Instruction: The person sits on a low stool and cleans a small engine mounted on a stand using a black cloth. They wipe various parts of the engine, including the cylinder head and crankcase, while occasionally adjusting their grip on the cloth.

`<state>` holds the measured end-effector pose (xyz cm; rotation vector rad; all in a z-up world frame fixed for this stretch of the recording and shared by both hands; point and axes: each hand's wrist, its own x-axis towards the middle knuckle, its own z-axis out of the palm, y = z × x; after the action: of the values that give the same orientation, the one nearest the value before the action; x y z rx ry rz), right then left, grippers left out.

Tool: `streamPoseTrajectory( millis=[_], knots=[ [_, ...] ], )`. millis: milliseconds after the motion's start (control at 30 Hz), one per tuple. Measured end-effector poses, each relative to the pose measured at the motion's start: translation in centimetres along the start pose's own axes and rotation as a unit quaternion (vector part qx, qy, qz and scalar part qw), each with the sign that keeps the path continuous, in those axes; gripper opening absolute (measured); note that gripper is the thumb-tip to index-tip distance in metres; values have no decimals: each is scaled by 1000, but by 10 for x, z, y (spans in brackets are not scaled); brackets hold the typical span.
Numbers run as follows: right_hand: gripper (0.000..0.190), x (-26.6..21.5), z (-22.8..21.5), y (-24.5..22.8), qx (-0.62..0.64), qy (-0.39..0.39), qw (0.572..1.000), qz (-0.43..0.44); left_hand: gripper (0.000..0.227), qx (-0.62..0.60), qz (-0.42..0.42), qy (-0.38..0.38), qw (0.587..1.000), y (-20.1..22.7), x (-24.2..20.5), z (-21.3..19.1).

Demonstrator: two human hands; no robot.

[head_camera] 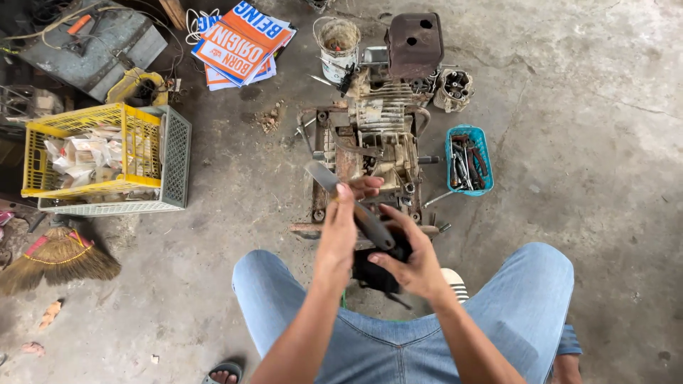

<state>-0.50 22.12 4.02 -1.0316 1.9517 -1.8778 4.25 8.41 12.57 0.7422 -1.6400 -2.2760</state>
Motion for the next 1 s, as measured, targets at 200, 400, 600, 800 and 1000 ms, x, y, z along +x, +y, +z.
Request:
streamPoseTrajectory(
  millis=[200, 400, 600, 800, 1000],
  knots=[
    [55, 9, 0, 1, 15, 206, 977, -55, 70, 53, 88, -133, 986, -12, 4, 19],
    [43, 77, -18, -66, 100, 404, 909, -7, 66, 453, 72, -198, 866, 26, 51, -4],
    [39, 126, -108, -38, 29, 257, 962, -83, 54, 725, 266, -5, 635, -14, 136, -57],
    [22, 151, -124, -6, -181, 72, 978, -79, 50, 822, 194, -62, 531, -30, 73, -34],
    [24, 159, -86, -38, -240, -7, 967, -86, 60, 744, 157, -5, 649, -69, 46, -23]
  ],
)
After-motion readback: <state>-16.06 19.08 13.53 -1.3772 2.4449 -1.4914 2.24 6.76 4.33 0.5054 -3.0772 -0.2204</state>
